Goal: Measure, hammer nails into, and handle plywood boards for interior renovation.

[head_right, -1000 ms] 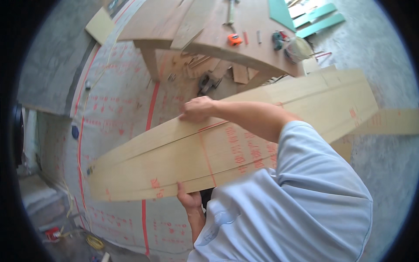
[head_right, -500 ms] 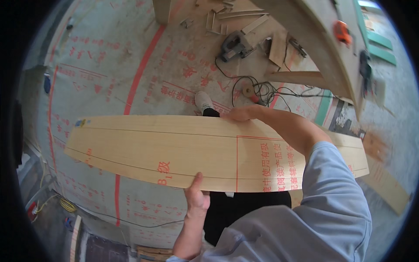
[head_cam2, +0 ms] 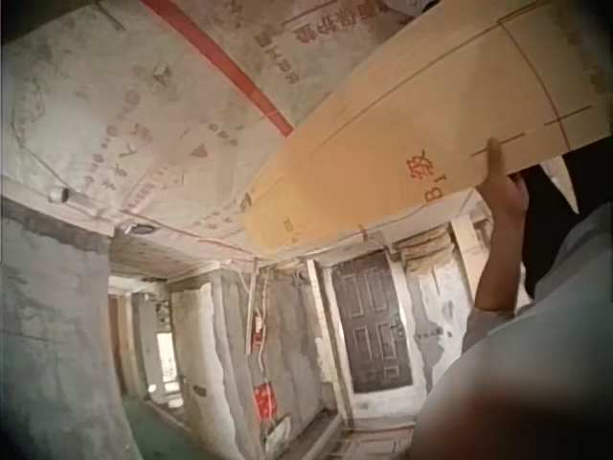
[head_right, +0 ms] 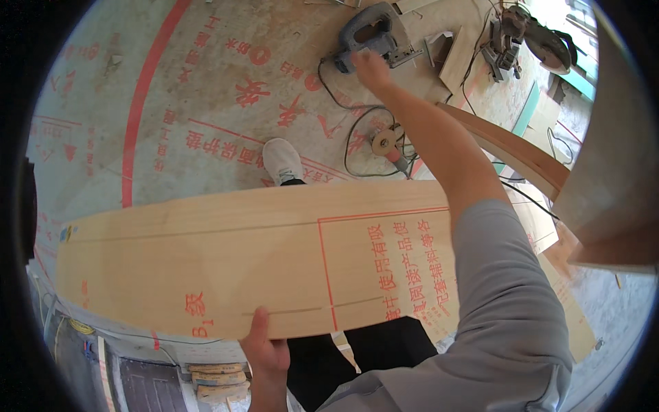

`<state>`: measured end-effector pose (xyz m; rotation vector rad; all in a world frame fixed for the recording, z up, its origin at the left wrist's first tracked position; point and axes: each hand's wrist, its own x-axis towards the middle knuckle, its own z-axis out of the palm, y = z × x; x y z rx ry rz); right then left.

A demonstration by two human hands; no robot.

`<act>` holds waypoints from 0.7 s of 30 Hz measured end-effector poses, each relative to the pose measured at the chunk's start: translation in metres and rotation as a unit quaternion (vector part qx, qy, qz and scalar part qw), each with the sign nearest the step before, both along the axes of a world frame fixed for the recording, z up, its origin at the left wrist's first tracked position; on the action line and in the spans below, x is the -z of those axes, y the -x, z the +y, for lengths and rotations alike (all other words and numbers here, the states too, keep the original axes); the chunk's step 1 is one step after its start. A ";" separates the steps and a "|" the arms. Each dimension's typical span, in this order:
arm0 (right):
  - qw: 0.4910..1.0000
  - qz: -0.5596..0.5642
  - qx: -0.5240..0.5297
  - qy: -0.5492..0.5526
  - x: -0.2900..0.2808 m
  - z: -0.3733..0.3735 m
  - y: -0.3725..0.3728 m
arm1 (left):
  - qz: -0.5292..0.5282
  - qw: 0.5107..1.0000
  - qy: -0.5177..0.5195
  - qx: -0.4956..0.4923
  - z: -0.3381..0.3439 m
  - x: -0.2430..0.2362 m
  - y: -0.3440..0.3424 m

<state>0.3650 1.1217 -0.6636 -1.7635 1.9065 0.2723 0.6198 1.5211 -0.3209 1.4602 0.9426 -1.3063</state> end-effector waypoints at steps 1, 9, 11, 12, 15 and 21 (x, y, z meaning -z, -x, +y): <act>0.996 -0.056 0.073 -0.020 0.012 -0.024 -0.009 | 0.000 1.000 -0.007 0.000 -0.002 -0.004 -0.002; 0.980 0.117 -0.129 -0.091 0.104 -0.117 0.011 | -0.039 0.992 -0.089 0.087 -0.001 -0.014 0.003; 0.989 0.039 0.090 -0.113 0.107 -0.098 -0.014 | -0.054 0.990 -0.102 0.086 0.001 -0.017 0.000; 0.973 0.000 0.197 -0.119 0.102 -0.091 -0.032 | -0.055 0.986 -0.128 0.090 0.007 -0.019 -0.005; 0.949 -0.064 0.281 -0.128 0.090 -0.081 -0.019 | -0.053 0.986 -0.134 0.088 0.006 -0.017 -0.001; 0.961 0.136 -0.239 -0.015 0.030 -0.072 0.030 | -0.055 0.989 -0.092 0.098 0.018 -0.022 0.002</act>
